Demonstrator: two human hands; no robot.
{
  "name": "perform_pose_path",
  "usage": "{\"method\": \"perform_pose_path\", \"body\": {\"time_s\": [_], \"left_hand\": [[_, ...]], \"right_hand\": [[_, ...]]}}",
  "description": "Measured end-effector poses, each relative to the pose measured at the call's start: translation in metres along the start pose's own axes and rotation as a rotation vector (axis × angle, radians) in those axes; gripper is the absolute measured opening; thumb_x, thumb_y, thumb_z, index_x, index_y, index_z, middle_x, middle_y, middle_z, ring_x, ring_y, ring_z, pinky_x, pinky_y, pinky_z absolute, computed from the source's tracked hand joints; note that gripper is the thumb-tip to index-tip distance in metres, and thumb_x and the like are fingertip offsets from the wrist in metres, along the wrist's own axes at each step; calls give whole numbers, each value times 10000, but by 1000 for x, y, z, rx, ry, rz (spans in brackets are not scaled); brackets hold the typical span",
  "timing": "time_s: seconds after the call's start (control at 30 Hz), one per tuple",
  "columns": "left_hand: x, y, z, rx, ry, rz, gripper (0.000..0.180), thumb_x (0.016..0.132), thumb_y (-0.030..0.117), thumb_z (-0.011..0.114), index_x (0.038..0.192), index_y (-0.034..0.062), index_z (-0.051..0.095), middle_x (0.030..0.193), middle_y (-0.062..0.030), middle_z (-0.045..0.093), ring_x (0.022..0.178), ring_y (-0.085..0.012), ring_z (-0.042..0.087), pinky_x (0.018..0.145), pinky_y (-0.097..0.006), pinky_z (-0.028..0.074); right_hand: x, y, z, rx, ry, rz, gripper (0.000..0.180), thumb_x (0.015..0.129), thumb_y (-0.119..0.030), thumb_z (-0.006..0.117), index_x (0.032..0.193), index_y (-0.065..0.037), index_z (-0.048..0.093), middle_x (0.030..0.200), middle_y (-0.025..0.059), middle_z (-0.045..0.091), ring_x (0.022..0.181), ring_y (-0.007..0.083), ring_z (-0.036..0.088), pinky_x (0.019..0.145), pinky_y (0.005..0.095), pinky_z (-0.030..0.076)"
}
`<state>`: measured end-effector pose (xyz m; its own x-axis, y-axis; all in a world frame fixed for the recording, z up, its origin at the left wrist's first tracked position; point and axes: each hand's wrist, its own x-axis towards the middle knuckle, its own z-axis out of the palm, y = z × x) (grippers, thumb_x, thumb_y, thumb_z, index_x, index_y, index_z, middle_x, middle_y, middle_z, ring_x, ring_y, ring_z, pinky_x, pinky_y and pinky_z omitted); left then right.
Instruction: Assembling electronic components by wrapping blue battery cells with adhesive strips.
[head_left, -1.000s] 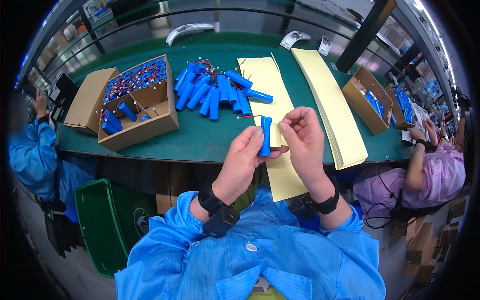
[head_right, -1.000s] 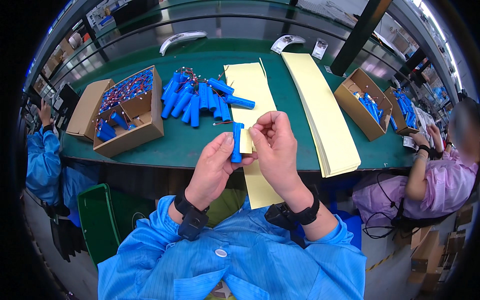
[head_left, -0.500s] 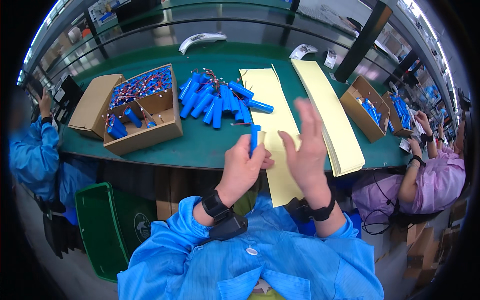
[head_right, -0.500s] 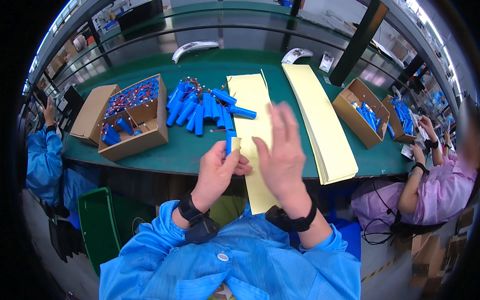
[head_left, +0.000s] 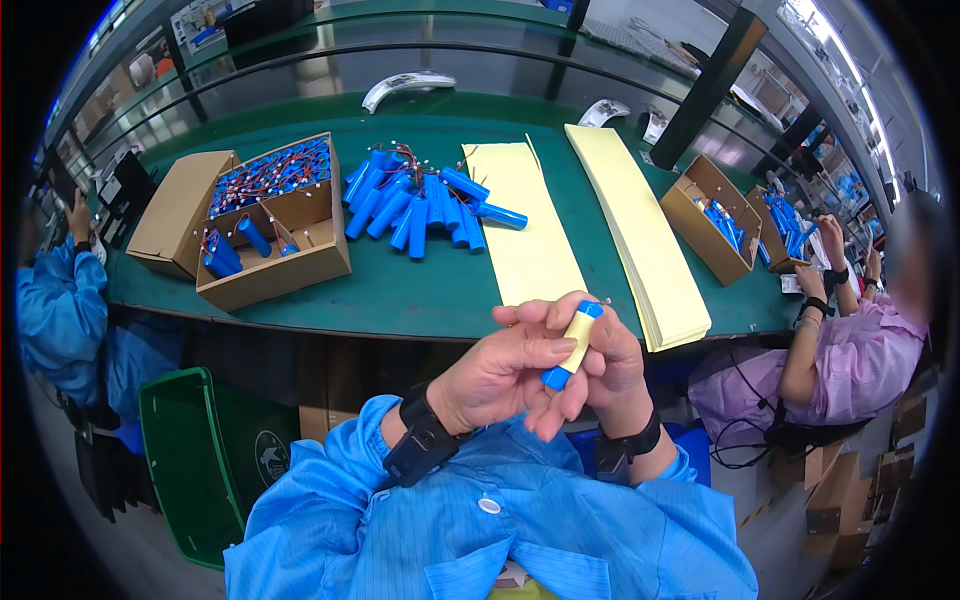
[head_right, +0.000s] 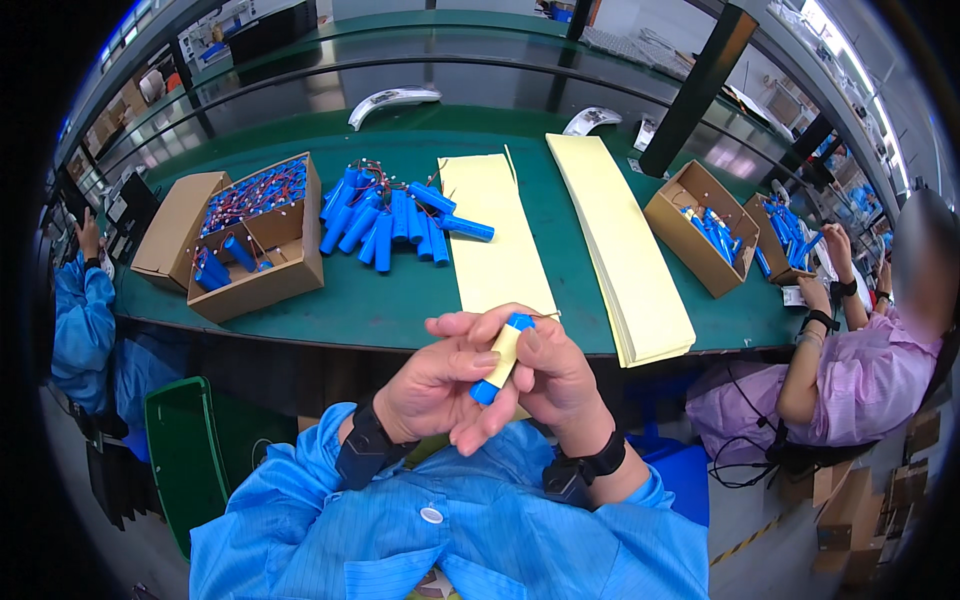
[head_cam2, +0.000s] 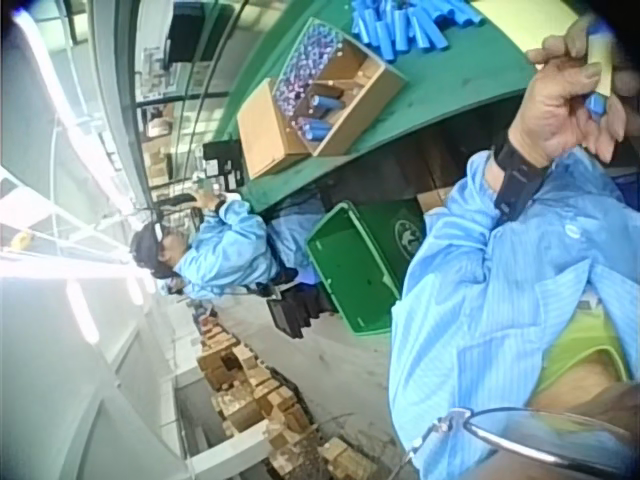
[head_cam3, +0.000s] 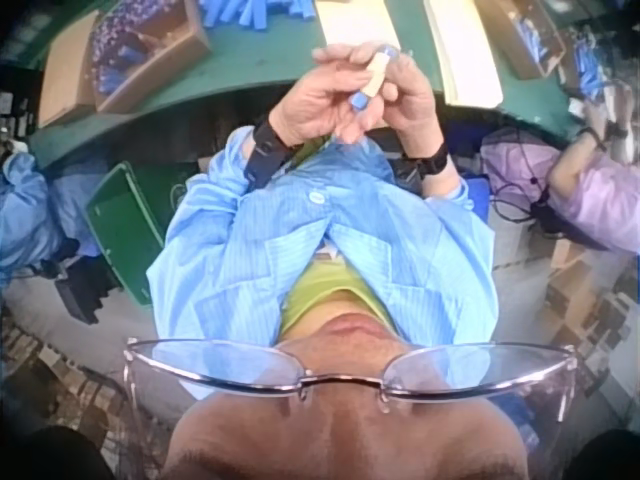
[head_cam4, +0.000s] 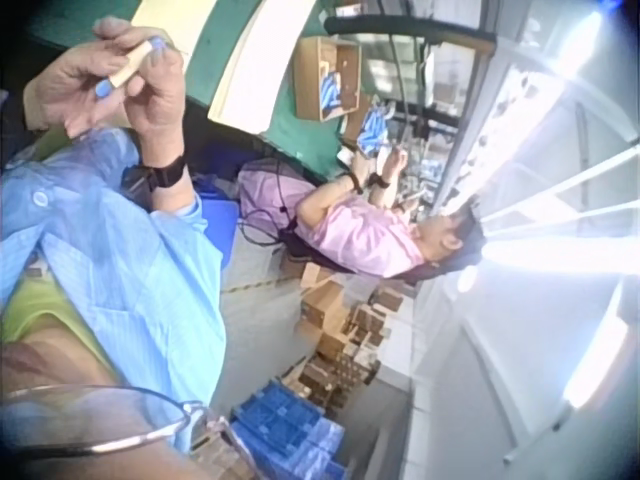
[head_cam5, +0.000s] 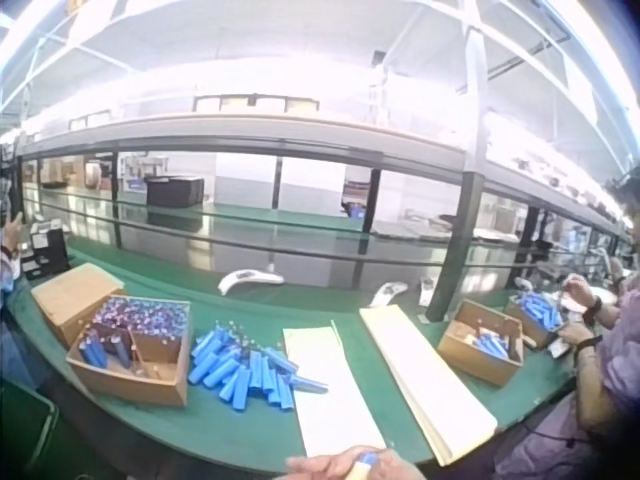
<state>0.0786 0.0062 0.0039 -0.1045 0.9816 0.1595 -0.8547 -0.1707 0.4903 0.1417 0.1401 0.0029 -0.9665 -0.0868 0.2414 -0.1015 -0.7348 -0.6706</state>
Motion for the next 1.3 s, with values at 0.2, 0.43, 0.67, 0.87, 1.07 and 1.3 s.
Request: {"method": "perform_pose_path", "body": {"time_s": [0.2,0.43,0.67,0.87,1.07,1.3], "left_hand": [[11,-15,-10,520,408,-110,214,894,117,497,1064,-15,503,589,-89,589,412,-141,565,347,-174,389],[49,50,-47,2240,690,665,154,738,1,537,885,14,585,754,-111,593,703,-274,586,566,-391,471],[85,92,-104,2709,418,256,84,653,31,585,730,23,618,862,-148,600,828,-296,582,700,-377,496],[64,141,-61,2233,746,1055,224,721,39,650,912,13,536,883,-172,560,783,-335,577,682,-384,475],[20,122,-25,1254,969,871,202,852,211,641,804,35,556,627,-5,534,533,-89,528,511,-202,418],[14,70,-53,558,686,432,205,906,189,541,911,-9,592,886,-113,653,748,-137,623,711,-247,509]], "right_hand": [[4,-22,-7,-527,419,-221,249,958,-244,453,993,-11,533,746,33,547,601,84,493,555,224,418],[-16,-230,-211,-2359,1246,88,278,852,-111,472,1083,-11,592,1013,222,599,935,356,588,804,416,465],[-20,-238,-218,-2537,1290,180,325,825,-117,514,1137,-77,598,1034,209,607,1023,350,561,894,409,442],[28,-95,-66,-1709,408,-8,240,777,-62,630,1014,-26,645,959,105,646,861,182,624,758,312,498],[54,-15,-43,-1843,171,245,179,786,-149,613,901,-11,617,900,158,593,862,326,583,777,391,466],[61,0,-45,-1879,274,300,117,809,-137,576,819,-20,572,894,152,581,866,326,575,760,410,460]]}}
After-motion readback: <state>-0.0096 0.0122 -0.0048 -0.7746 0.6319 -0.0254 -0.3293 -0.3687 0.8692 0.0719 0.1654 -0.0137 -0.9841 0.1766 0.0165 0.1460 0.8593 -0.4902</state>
